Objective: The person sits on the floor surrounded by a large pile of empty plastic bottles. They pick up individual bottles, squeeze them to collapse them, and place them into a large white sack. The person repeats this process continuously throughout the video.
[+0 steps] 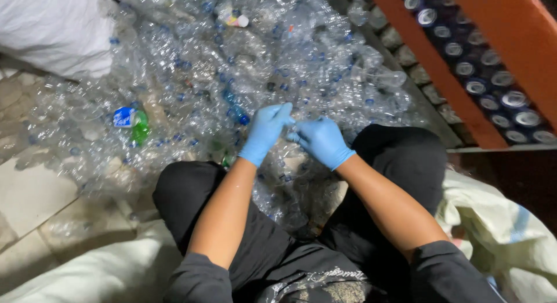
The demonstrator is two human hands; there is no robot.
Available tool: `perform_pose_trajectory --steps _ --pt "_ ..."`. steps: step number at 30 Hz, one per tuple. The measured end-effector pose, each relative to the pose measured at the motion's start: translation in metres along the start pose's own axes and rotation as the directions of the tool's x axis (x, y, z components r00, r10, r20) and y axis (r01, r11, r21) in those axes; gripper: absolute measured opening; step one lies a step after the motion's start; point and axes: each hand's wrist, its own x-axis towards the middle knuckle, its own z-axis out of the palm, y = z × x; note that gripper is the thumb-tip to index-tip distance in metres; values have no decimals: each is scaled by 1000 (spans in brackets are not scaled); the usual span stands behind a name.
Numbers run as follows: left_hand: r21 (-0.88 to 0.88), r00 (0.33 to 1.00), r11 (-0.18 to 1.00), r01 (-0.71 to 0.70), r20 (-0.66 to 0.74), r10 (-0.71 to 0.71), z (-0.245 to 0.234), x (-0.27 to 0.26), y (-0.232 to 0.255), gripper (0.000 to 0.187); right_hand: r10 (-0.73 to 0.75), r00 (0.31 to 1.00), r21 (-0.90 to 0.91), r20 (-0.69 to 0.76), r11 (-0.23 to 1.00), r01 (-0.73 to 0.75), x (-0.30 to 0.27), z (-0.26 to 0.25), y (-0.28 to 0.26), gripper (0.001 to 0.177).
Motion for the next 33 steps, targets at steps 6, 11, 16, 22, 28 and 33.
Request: perform_pose_trajectory --steps 6,11,16,22,28,33 --pt "12 999 1000 -23 34 23 -34 -26 27 28 297 941 16 -162 954 -299 -26 -116 19 40" --pt "280 976 957 -71 216 10 -43 -1 -11 28 409 834 38 -370 904 -426 -117 -248 7 23" --pt "486 928 865 -127 365 -69 -44 -3 -16 32 553 682 -51 -478 758 -650 -261 -302 -10 40" --pt "673 920 737 -66 327 -216 -49 3 -56 35 581 418 52 -698 624 -780 -414 -230 -10 57" --pt "775 887 627 -81 343 -310 -52 -4 -69 42 934 -326 538 -146 -202 -818 -475 -129 9 117" --pt "789 863 613 41 282 -420 -56 -18 -47 42 735 -675 591 -58 -519 -617 -514 -92 41 138"
